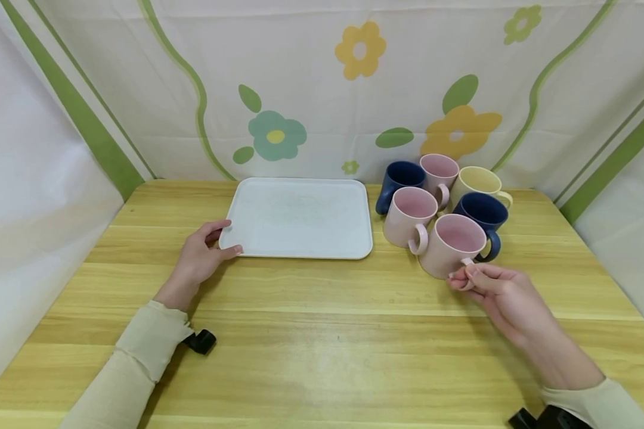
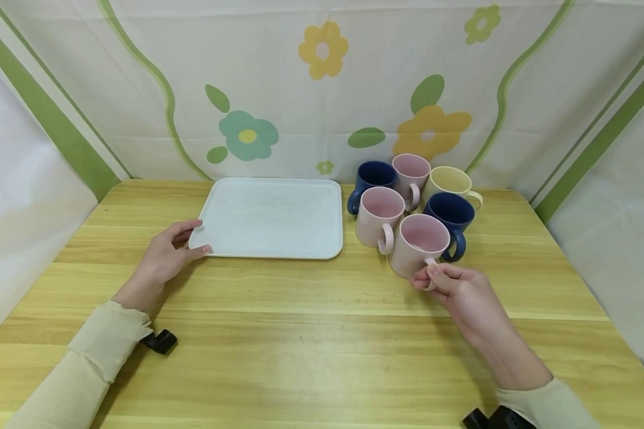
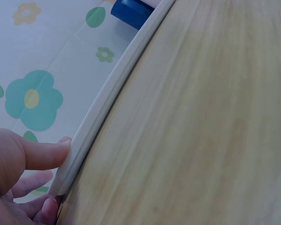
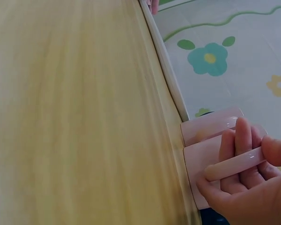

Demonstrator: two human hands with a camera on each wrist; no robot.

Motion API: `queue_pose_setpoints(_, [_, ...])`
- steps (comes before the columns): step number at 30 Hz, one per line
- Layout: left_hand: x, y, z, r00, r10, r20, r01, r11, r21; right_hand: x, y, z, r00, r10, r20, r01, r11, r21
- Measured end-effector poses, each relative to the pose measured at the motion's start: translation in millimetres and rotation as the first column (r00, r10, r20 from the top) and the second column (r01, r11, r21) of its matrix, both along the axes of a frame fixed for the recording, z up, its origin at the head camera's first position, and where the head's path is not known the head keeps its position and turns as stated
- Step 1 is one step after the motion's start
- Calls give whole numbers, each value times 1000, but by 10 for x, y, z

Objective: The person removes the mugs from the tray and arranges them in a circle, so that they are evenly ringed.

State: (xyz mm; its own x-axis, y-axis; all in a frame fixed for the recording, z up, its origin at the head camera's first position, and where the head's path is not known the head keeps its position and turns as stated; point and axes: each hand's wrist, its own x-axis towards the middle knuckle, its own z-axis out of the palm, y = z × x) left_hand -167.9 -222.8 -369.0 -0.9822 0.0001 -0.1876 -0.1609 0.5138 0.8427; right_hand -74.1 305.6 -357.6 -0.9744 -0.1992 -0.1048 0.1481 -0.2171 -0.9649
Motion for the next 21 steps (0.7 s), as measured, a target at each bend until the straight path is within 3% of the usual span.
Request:
queue_pose_setpoints(11, [19, 2, 5, 1000, -1, -2, 1, 1000, 12, -54, -47, 44, 998, -13, 60, 12, 1000, 19])
queue_pose_setpoints(14, [14, 2, 4, 1000, 1, -2, -1, 1000, 10, -72, -35, 101, 998, -24, 58, 14, 986, 165])
queue_pose_setpoints(15, [12, 2, 3, 1000, 2, -3, -2, 1000, 7, -81, -27, 137, 998, -35, 56, 19, 963, 270])
queue_pose_setpoints(16, [10, 3, 4, 1000, 2, -6, -2, 1000, 4, -89, -11, 183, 997, -46, 57, 19, 915, 402])
queue_pose_setpoints(17, [8, 5, 4, 1000, 2, -10, -2, 1000, -1, -98, 4, 237, 997, -52, 52, 16, 845, 534])
queue_pose_setpoints(18, [8, 9, 7, 1000, 1, -18, -2, 1000, -7, -109, 18, 294, 998, -53, 44, 12, 758, 652])
queue_pose_setpoints(20, [11, 25, 18, 999, -1, -44, 0, 999, -32, -126, 51, 418, 999, -47, 24, 9, 594, 804])
queue_pose_setpoints(21, [15, 35, 27, 998, -6, -65, 2, 999, -51, -136, 63, 476, 999, -51, 1, 27, 542, 840])
